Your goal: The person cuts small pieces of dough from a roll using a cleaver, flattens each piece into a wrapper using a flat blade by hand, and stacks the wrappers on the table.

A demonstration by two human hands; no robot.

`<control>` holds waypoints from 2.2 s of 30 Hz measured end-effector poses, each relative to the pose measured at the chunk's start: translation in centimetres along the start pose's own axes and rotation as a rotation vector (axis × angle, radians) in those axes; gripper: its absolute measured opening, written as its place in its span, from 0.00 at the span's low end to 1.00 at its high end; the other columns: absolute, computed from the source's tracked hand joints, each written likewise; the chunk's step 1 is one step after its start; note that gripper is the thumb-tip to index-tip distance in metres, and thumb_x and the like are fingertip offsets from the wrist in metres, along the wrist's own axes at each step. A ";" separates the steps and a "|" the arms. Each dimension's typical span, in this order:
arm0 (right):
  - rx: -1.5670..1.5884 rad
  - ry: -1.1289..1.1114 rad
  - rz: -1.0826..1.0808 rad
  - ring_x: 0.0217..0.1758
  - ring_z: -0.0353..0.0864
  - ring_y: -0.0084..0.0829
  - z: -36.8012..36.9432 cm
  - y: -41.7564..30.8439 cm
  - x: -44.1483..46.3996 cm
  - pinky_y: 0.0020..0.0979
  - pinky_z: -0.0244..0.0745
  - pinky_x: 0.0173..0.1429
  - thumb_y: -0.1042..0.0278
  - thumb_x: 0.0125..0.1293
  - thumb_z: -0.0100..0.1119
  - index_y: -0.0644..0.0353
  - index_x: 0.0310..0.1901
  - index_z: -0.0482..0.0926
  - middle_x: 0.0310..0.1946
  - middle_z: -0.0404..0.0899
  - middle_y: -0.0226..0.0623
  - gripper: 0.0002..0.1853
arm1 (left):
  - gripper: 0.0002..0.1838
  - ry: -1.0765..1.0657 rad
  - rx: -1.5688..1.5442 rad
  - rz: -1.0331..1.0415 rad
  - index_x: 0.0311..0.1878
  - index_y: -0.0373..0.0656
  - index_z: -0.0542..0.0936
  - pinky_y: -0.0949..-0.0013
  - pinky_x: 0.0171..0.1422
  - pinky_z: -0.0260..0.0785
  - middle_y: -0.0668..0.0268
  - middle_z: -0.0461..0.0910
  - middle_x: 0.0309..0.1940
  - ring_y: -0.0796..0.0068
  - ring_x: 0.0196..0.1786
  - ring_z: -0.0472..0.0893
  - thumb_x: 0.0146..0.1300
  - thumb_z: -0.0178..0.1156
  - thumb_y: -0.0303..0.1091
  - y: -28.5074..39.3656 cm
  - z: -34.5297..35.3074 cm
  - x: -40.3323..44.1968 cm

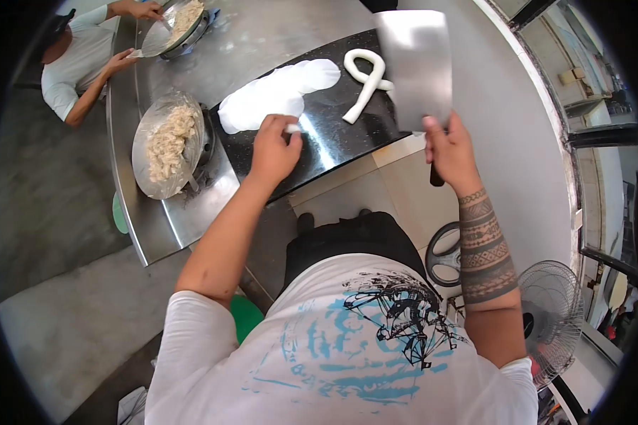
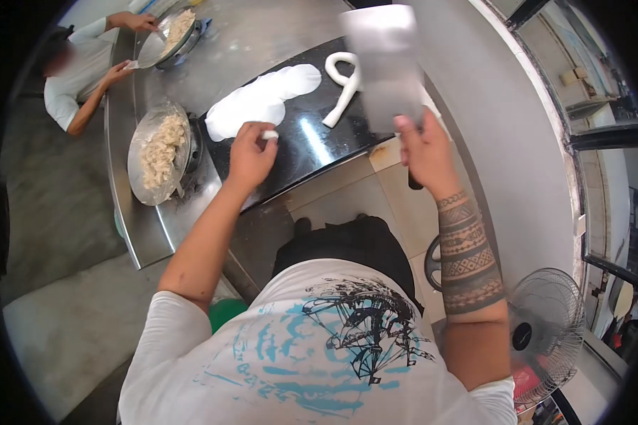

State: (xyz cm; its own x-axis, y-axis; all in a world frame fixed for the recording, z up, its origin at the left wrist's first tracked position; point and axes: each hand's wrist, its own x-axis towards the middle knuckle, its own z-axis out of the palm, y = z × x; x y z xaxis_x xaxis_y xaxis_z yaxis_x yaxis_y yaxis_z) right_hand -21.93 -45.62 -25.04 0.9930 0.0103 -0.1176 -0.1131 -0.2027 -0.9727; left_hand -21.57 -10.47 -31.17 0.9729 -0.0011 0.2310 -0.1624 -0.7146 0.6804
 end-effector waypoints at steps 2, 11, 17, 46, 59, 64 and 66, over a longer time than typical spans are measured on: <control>0.230 0.103 0.192 0.20 0.73 0.23 0.4 5.9 0.0 0.31 0.72 0.25 0.49 0.84 0.60 0.57 0.51 0.72 0.24 0.72 0.26 0.18 | 0.12 -0.151 -0.061 -0.135 0.52 0.41 0.88 0.64 0.47 0.80 0.59 0.85 0.49 0.68 0.41 0.87 0.65 0.71 0.26 -0.5 -3.0 -1.3; 0.447 0.139 0.511 0.16 0.67 0.21 5.3 14.0 -11.4 0.28 0.68 0.21 0.51 0.81 0.65 0.58 0.52 0.73 0.22 0.68 0.24 0.18 | 0.11 -0.483 0.209 0.421 0.48 0.44 0.89 0.55 0.59 0.78 0.63 0.86 0.47 0.53 0.52 0.84 0.63 0.74 0.30 -7.8 -5.0 -4.7; 0.221 0.118 0.546 0.17 0.69 0.20 8.3 13.1 -18.8 0.28 0.67 0.20 0.56 0.77 0.70 0.63 0.50 0.77 0.21 0.73 0.25 0.18 | 0.29 -0.496 0.468 0.633 0.61 0.49 0.88 0.35 0.84 0.52 0.51 0.72 0.75 0.40 0.82 0.63 0.66 0.69 0.60 -2.7 -5.6 -1.9; -0.175 -0.647 0.359 0.58 0.89 0.47 14.3 8.9 -9.7 0.41 0.80 0.65 0.61 0.64 0.81 0.68 0.63 0.79 0.52 0.89 0.56 0.31 | 0.48 -0.737 0.376 0.733 0.88 0.66 0.61 0.25 0.87 0.43 0.46 0.51 0.89 0.30 0.87 0.54 0.68 0.62 0.68 -4.4 0.8 -0.8; -0.629 -0.446 0.123 0.47 0.91 0.42 13.8 6.2 -1.2 0.41 0.83 0.57 0.59 0.63 0.83 0.68 0.56 0.81 0.42 0.90 0.50 0.28 | 0.43 -0.406 0.384 0.953 0.89 0.68 0.59 0.29 0.89 0.41 0.50 0.50 0.90 0.37 0.89 0.52 0.74 0.56 0.65 -6.7 3.7 8.6; -0.272 -0.473 0.320 0.55 0.90 0.55 16.4 6.9 -7.3 0.46 0.82 0.61 0.53 0.63 0.81 0.70 0.56 0.82 0.49 0.88 0.60 0.30 | 0.49 -0.624 0.275 1.006 0.89 0.66 0.57 0.33 0.90 0.41 0.49 0.48 0.90 0.38 0.89 0.52 0.69 0.60 0.69 -7.3 2.5 4.3; -0.344 -0.433 0.274 0.56 0.89 0.55 16.8 7.0 -10.7 0.46 0.82 0.61 0.53 0.64 0.81 0.70 0.59 0.81 0.50 0.87 0.62 0.32 | 0.51 -0.751 0.224 0.992 0.89 0.66 0.57 0.32 0.90 0.41 0.48 0.48 0.90 0.38 0.89 0.52 0.67 0.62 0.70 -5.5 2.5 1.4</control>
State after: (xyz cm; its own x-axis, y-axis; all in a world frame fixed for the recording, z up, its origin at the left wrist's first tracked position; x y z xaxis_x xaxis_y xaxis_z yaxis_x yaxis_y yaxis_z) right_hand -33.93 -30.65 -33.95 0.8175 0.2953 -0.4945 -0.2726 -0.5579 -0.7838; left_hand -18.90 -8.31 -36.35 0.3148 -0.9464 0.0723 -0.9140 -0.2816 0.2921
